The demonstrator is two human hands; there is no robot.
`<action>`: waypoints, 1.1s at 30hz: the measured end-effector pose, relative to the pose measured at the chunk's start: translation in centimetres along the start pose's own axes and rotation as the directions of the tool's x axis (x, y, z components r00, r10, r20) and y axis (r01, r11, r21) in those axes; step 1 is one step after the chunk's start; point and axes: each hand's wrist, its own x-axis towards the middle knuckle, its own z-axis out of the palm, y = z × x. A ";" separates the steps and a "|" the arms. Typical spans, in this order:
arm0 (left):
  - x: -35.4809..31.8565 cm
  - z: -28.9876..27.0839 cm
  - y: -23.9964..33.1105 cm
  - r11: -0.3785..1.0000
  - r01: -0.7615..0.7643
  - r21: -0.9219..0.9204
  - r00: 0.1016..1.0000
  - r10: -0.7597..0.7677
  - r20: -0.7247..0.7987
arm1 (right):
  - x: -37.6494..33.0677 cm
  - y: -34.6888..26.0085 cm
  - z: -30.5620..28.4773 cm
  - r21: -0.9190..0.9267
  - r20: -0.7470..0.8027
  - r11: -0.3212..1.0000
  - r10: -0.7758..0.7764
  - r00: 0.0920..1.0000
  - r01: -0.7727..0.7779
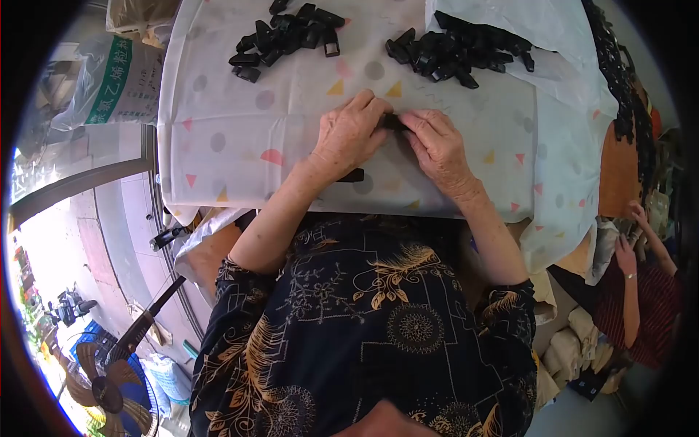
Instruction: Sorting and organizing small black plastic buckles or components on a workbench.
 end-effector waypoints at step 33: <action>4.1 -1.3 -1.0 0.981 -0.153 0.117 0.988 0.151 0.026 | -2.0 7.5 -4.3 -0.068 -0.135 0.959 0.263 0.955 -0.274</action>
